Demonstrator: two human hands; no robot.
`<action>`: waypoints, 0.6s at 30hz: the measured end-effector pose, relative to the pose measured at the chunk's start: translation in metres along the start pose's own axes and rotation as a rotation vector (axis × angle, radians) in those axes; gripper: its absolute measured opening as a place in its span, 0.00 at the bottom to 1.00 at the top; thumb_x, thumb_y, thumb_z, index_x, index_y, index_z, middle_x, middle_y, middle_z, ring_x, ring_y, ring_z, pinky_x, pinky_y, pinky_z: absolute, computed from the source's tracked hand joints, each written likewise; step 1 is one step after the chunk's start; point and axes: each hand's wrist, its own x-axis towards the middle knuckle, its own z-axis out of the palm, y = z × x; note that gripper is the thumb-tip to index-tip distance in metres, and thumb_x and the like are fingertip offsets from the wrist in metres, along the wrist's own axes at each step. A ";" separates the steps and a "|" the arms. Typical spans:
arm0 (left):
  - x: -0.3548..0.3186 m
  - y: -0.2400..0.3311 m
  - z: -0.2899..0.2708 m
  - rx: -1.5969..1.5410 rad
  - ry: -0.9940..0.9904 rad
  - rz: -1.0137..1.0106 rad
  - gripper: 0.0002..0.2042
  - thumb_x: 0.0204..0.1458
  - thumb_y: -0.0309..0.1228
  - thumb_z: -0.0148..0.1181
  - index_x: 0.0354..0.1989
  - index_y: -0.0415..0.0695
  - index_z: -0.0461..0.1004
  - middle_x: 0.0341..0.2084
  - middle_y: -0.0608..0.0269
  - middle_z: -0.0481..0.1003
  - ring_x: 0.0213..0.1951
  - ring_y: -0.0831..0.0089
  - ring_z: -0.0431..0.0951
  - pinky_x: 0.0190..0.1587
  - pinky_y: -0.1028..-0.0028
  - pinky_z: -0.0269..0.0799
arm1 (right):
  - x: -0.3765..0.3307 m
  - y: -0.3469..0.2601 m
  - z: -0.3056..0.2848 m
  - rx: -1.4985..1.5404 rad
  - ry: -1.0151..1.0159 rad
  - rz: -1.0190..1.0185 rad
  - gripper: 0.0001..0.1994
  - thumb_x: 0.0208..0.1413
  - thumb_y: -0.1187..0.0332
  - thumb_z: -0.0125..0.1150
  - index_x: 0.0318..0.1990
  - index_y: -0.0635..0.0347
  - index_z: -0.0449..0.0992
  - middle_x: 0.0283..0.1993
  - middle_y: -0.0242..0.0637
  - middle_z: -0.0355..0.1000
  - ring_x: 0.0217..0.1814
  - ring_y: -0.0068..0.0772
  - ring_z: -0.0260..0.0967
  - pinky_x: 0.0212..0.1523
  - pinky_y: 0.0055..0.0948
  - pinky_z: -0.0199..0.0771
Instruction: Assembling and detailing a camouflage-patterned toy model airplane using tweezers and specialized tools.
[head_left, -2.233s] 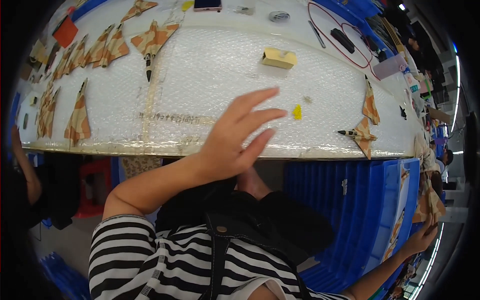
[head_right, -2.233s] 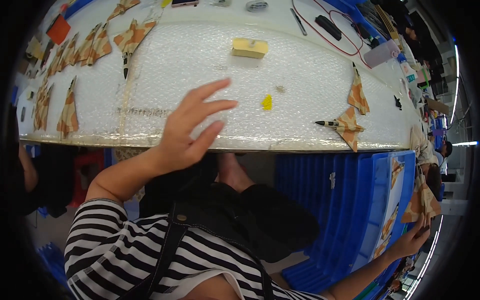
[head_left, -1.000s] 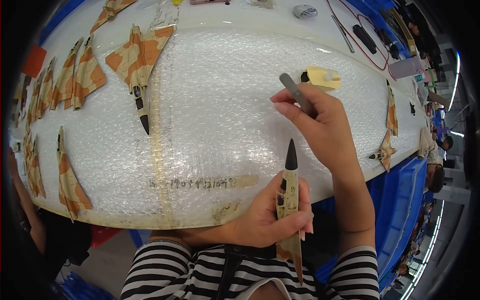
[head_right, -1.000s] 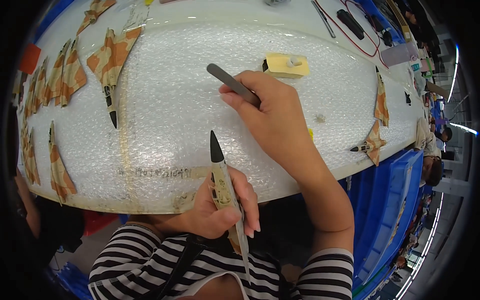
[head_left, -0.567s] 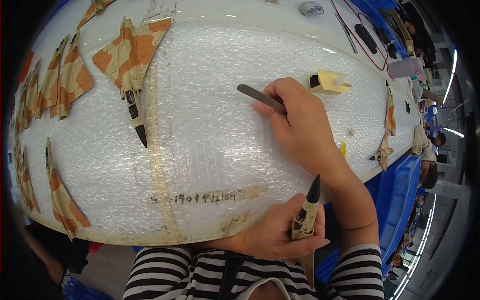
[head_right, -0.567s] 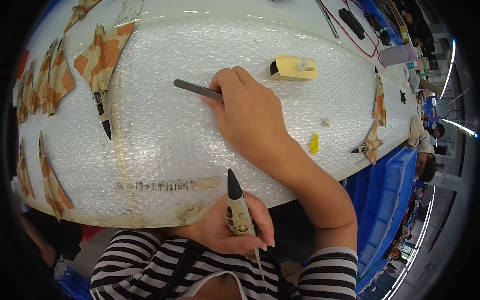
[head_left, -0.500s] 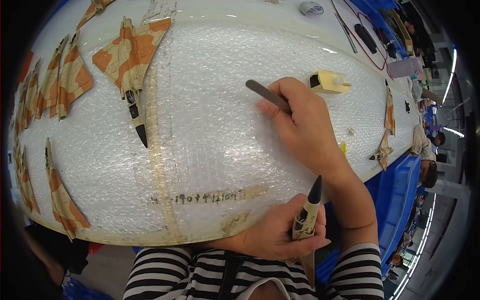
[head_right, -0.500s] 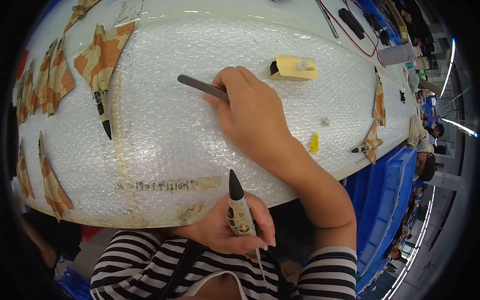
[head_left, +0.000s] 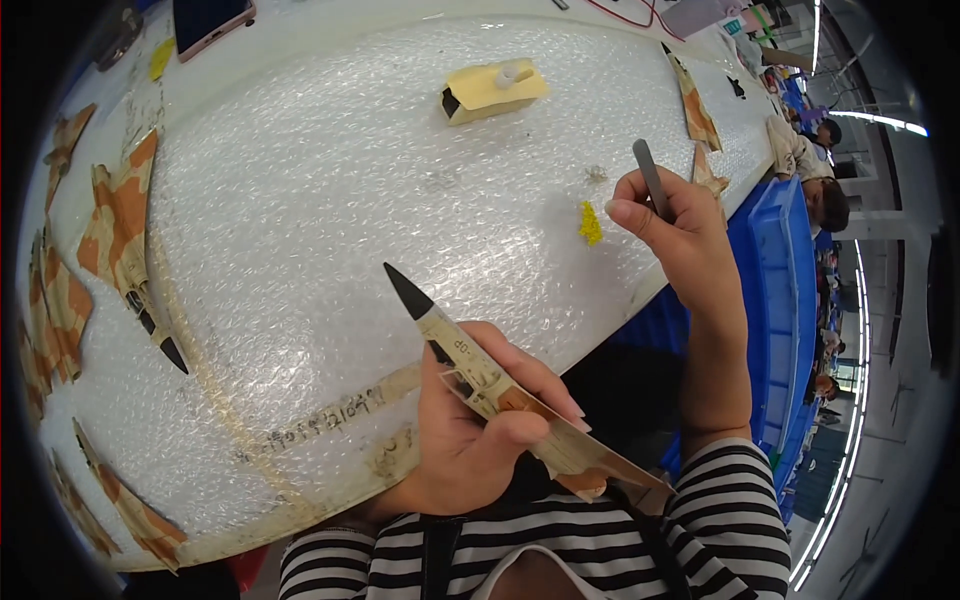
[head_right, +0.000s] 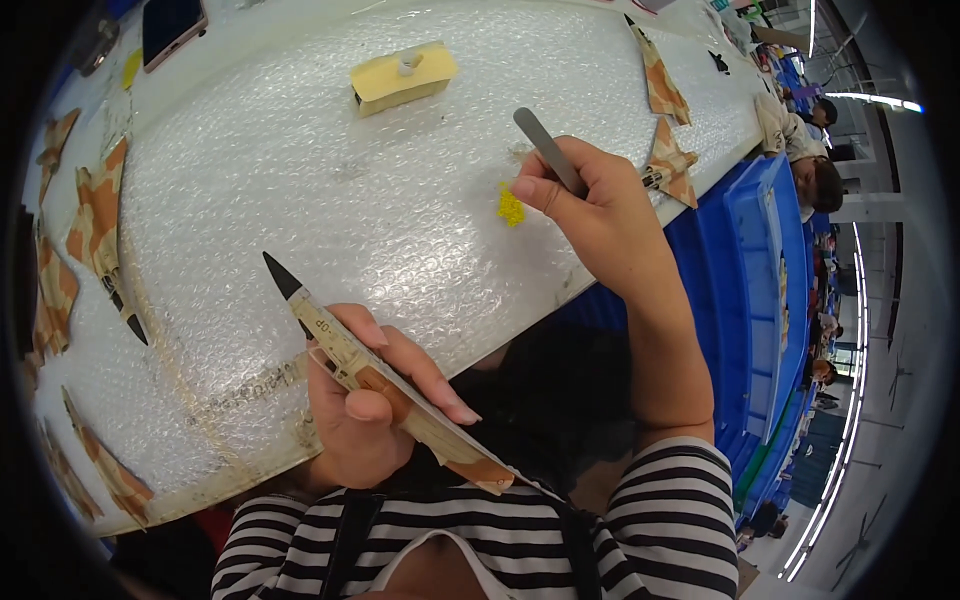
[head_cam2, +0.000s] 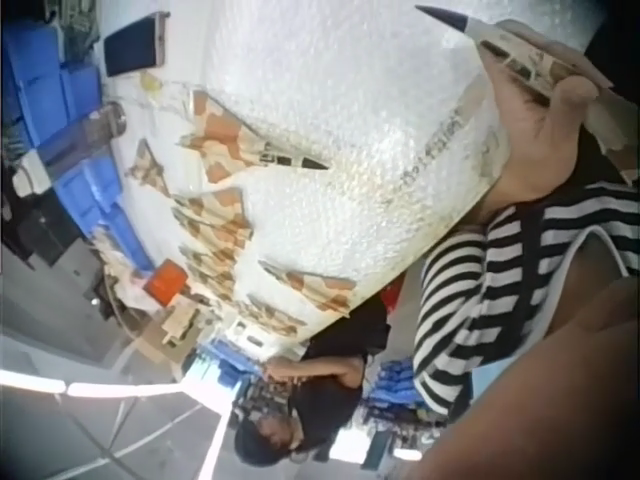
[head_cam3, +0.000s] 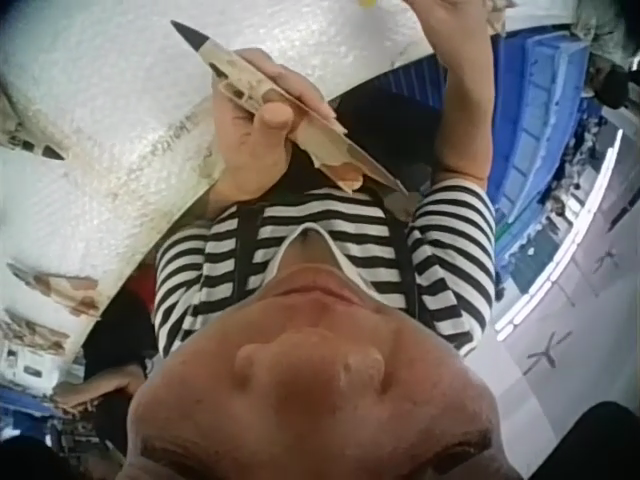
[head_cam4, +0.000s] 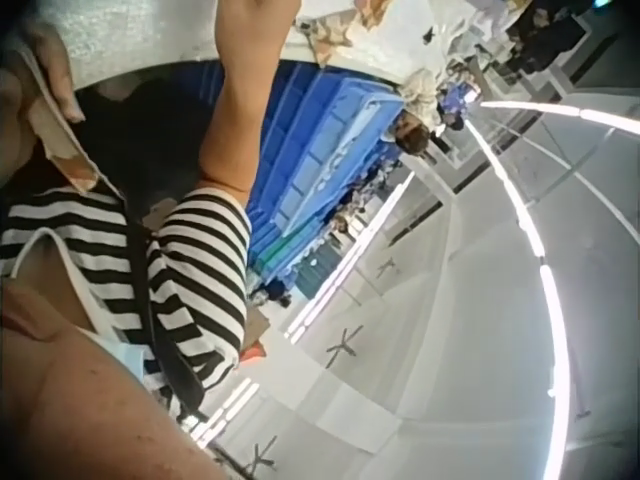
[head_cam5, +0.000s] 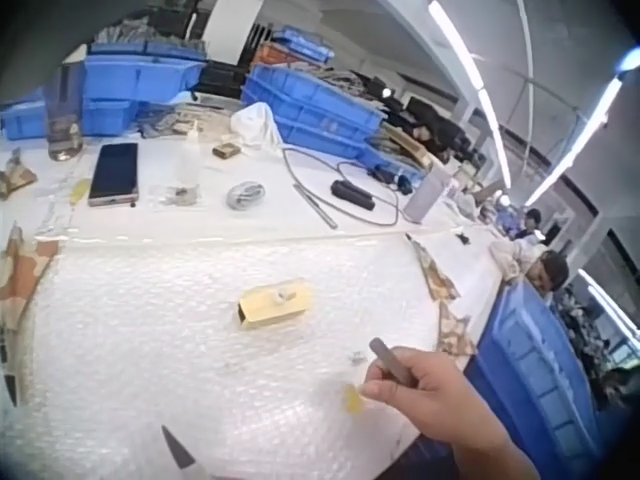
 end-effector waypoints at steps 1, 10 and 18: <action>0.000 -0.001 0.000 -0.026 0.013 0.012 0.18 0.48 0.34 0.55 0.40 0.43 0.53 0.24 0.51 0.72 0.21 0.68 0.74 0.26 0.76 0.73 | -0.001 0.007 -0.001 -0.006 0.002 -0.022 0.05 0.46 0.71 0.56 0.27 0.63 0.71 0.17 0.26 0.60 0.19 0.16 0.49 0.22 0.16 0.50; 0.002 0.001 0.006 0.031 0.040 0.000 0.15 0.53 0.40 0.46 0.41 0.47 0.51 0.26 0.51 0.70 0.25 0.67 0.74 0.35 0.66 0.74 | -0.004 0.028 -0.005 0.071 0.020 -0.046 0.05 0.45 0.71 0.57 0.28 0.64 0.74 0.21 0.31 0.67 0.21 0.17 0.54 0.24 0.15 0.52; 0.003 -0.002 0.006 0.096 0.011 0.003 0.13 0.54 0.39 0.42 0.41 0.47 0.50 0.25 0.51 0.70 0.24 0.67 0.74 0.34 0.66 0.75 | -0.011 0.033 -0.006 0.090 0.120 -0.056 0.03 0.43 0.74 0.56 0.25 0.65 0.73 0.22 0.29 0.64 0.19 0.16 0.51 0.21 0.14 0.51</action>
